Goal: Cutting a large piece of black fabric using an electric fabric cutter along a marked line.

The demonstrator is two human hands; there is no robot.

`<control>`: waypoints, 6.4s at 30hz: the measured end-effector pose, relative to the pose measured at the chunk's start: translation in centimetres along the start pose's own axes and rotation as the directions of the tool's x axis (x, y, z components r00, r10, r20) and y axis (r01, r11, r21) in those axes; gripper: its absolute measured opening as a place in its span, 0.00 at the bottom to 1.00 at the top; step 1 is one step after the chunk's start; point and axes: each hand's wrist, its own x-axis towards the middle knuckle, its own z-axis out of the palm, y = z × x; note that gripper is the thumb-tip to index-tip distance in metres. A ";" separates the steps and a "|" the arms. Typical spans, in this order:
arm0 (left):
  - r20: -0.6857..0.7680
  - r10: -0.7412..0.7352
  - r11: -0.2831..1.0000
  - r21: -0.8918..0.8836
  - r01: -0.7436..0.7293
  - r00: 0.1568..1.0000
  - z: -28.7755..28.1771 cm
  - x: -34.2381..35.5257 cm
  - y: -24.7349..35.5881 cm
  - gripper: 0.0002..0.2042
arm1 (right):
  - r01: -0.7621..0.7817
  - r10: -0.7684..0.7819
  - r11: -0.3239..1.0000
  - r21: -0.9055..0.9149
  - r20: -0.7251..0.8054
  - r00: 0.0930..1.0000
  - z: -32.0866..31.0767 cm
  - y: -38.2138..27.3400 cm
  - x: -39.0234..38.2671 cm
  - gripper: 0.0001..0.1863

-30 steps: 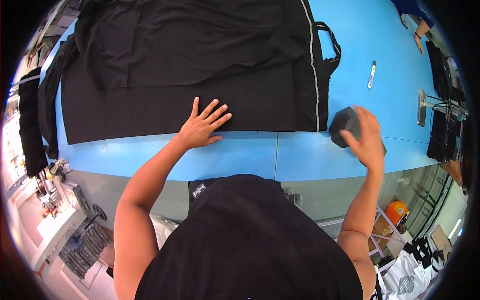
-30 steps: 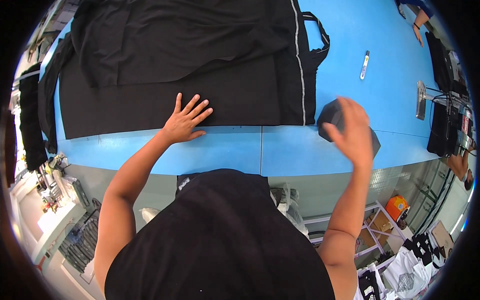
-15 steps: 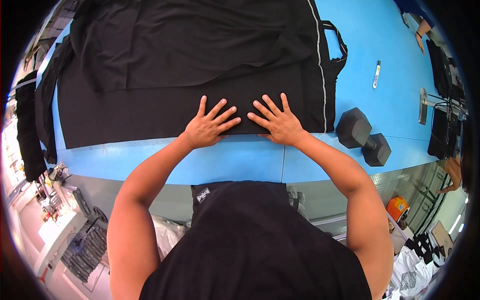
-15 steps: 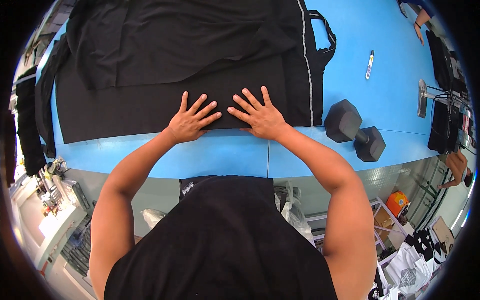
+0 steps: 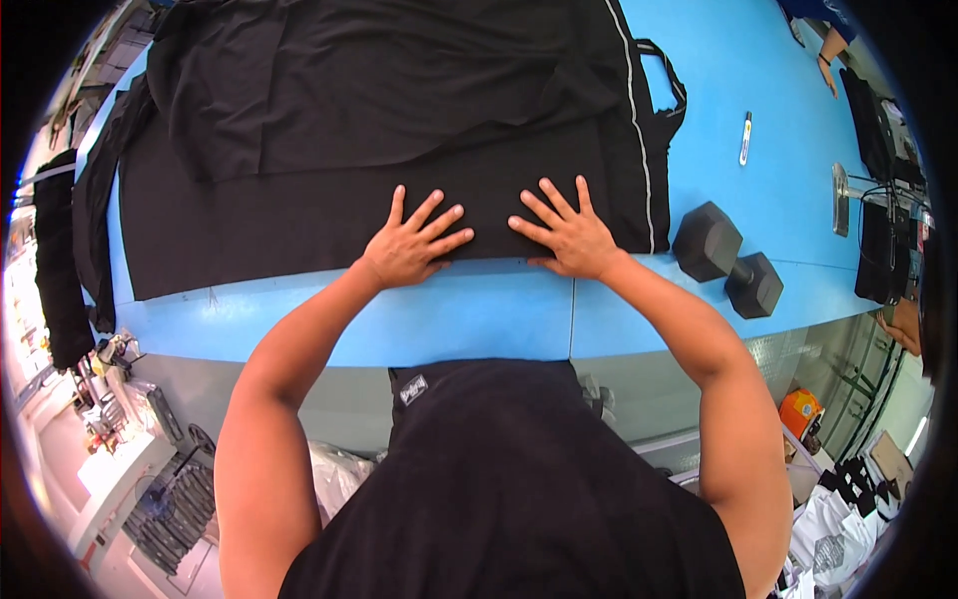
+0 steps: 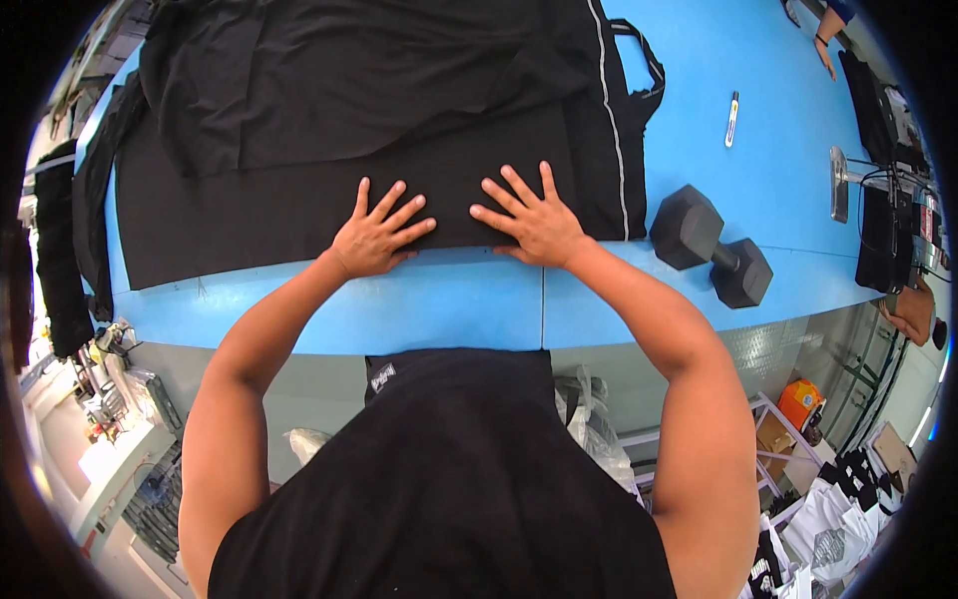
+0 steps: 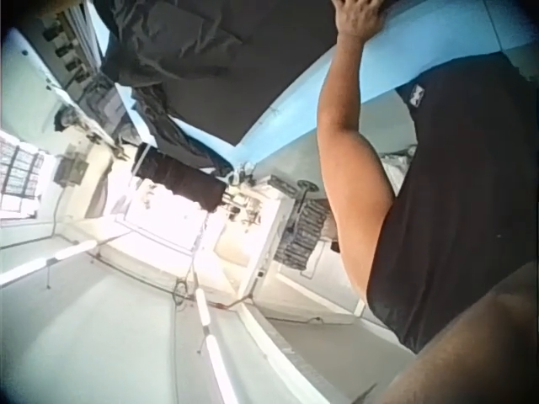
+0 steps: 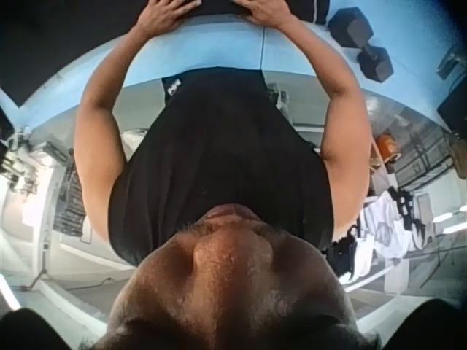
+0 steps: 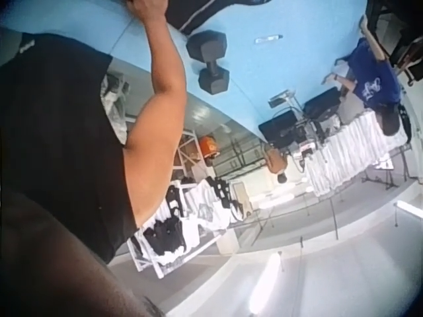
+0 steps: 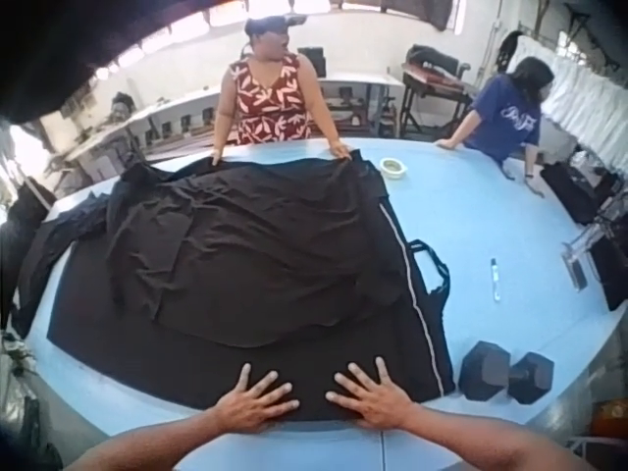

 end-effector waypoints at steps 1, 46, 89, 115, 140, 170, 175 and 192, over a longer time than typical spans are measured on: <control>-0.016 -0.003 1.000 0.003 0.003 1.000 0.0 0.2 -0.3 0.34 | -0.001 0.001 1.000 -0.003 -0.015 1.000 0.1 0.3 0.4 0.46; -0.386 -0.903 0.164 -0.714 -0.681 0.188 -22.7 -12.8 -22.5 0.05 | 0.309 0.793 0.468 0.828 -0.548 0.266 -32.9 9.1 7.0 0.20; 0.102 -0.960 -0.055 -0.982 0.180 0.262 2.8 -23.4 -8.7 0.06 | -0.278 0.886 -0.146 0.949 0.251 0.390 1.7 0.8 -8.4 0.08; 0.066 -0.967 -0.028 -0.988 0.155 0.245 0.8 -24.6 -8.3 0.05 | -0.142 0.885 -0.073 0.987 0.130 0.447 -0.6 -0.1 -8.5 0.07; 0.079 -0.969 -0.045 -0.988 0.147 0.234 3.1 -24.2 -8.9 0.06 | -0.257 0.856 -0.057 0.965 0.180 0.484 1.4 0.0 -7.6 0.07; 0.036 -0.978 0.036 -0.941 0.336 0.206 3.1 -23.9 -8.2 0.07 | -0.522 0.635 0.769 0.369 -0.534 0.558 -3.8 -1.9 2.1 0.33; 0.049 -0.975 0.036 -0.930 0.366 0.219 3.0 -23.7 -8.5 0.06 | -0.553 0.526 0.833 -0.027 -0.269 0.807 3.5 -6.7 3.8 0.43; 0.004 -0.986 0.062 -0.923 0.379 0.169 2.3 -22.6 -8.3 0.08 | -0.547 0.537 0.837 0.023 -0.226 0.813 2.9 -8.4 7.8 0.43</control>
